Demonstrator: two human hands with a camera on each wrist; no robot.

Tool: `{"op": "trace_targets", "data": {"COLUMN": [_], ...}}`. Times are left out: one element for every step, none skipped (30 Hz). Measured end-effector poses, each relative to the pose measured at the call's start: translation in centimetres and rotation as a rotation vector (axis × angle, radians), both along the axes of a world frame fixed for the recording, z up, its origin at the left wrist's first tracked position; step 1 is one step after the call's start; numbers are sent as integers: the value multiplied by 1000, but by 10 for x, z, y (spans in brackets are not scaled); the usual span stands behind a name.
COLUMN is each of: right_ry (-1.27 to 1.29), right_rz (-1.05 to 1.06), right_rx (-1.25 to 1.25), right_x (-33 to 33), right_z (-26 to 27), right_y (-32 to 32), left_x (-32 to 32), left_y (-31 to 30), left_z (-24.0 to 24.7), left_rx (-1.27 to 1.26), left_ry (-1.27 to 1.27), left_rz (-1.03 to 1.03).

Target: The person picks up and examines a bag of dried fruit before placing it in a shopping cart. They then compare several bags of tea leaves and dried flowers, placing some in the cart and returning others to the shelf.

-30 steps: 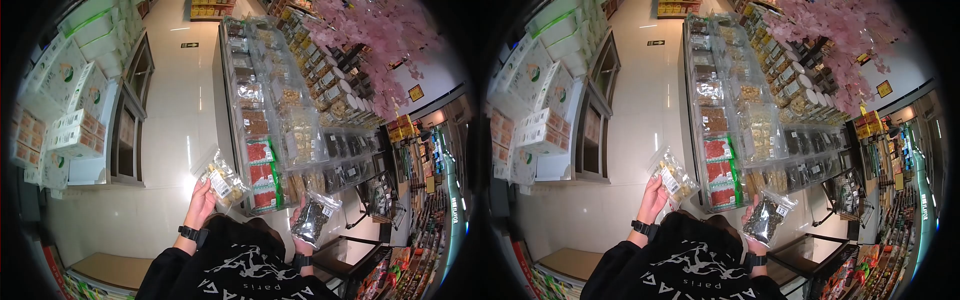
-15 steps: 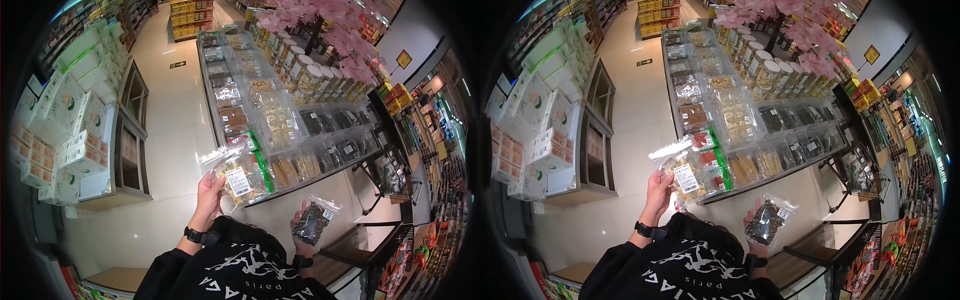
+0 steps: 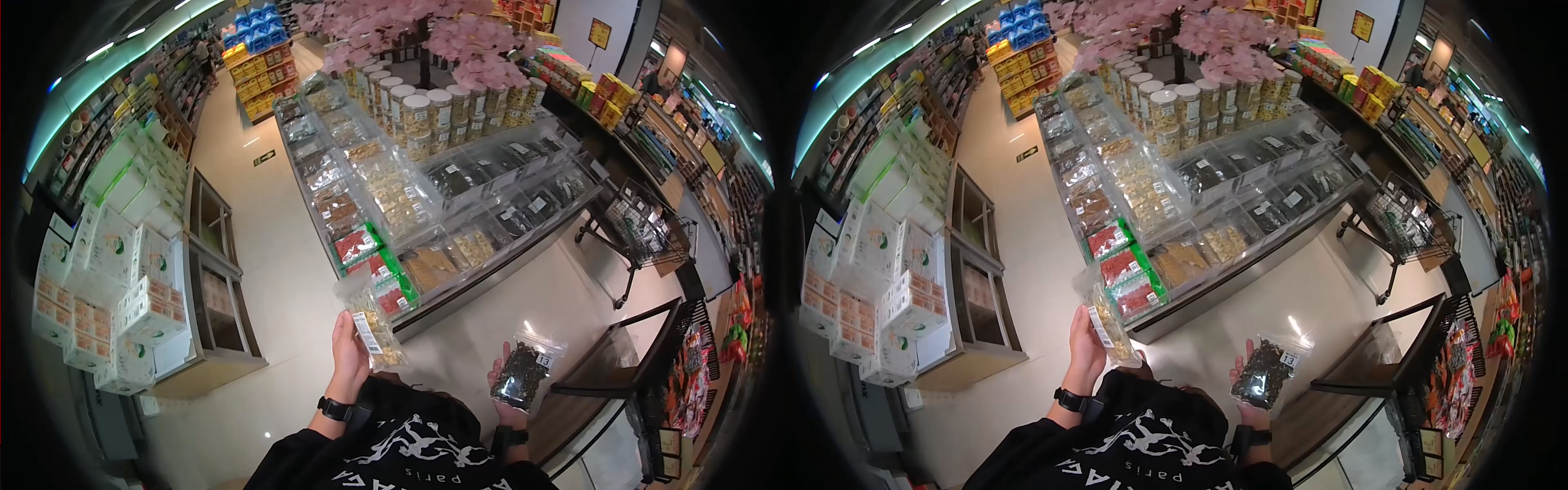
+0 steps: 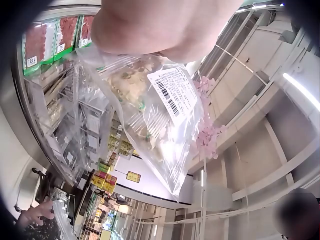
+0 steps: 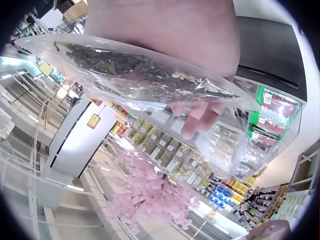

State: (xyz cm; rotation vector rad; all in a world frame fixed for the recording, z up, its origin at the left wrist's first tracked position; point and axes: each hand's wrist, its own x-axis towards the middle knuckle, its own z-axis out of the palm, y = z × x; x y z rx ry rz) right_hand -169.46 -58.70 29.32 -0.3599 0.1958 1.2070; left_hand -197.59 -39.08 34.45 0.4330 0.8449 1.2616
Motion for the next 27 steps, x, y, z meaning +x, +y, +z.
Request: {"op": "trace_targets", "data": {"right_ry": [5,35,29,36,44,-3,-15,-23,-34,-42,-54,-64,-84,-34,18,2,42,84,75,11,-50,-60,-60,-89,-119,-115,-119], "right_rz": [-29,-58,-75,-94,-112,-111,-133,-158,-189,-197,-209,-203,-229,-240,-247,-261,-248,-236,-251,-237,-222,-215,-230,-231,-233,-247,-269], "right_rx": [-7,-22,-7,-10,-14,-22,-93,-131,-161,-162,-164,-106,-95,-152,-211,-218,-186,-157,-170,-172,-175,-157,-165,-155,-148,-164,-233], "right_x": [4,9,11,13,13,14,17,16,17,23,31,38,47,53,62,73,85,96,104,110,115,119,123,127,132,136,138], "right_z": [1,-4,-4,-6,-6,-8,-14,-8,-4,-14,-26,-28,-30,-22,-16,-24,-38,-51,-48,-36,-25,-13,-5,1,5,10,14], "right_y": [-5,-9,-13,-16,-17,-19,-18,-17,-13,-10,-8,-3,6,14,21,29,39,43,51,67,84,98,110,120,128,137,144], "left_x": [4,8,10,11,12,13,14,17,22,26,32,43,53,56,57,67,72,76,86,97,105,112,120,129,138,145,153], "left_y": [2,6,12,19,28,40,52,66,85,105,124,143,161,190,220,248,273,296,319,342,361,379,398,418,437,452,456], "left_z": [-3,-7,-9,-13,-14,-13,-14,-17,-23,-36,-42,-35,-29,-43,-59,-58,-51,-45,-41,-39,-38,-44,-52,-62,-73,-86,-87], "left_rx": [-26,-9,6,1,-4,-26,-9,-21,-27,-36,-7,37,76,155,232,326,438,550,543,607,674,675,718,763,768,756,739], "left_ry": [6,8,2,-5,-12,-38,-44,-62,-87,-95,-90,-36,17,109,202,418,719,1023,1011,1173,1336,1328,1425,1521,1514,1486,1462], "left_rz": [11,0,-17,-17,-15,-16,-25,-27,-34,-21,-34,-32,-26,-47,-60,-6,-22,-41,-59,-34,-8,-25,-13,-1,-22,-72,-125]}}
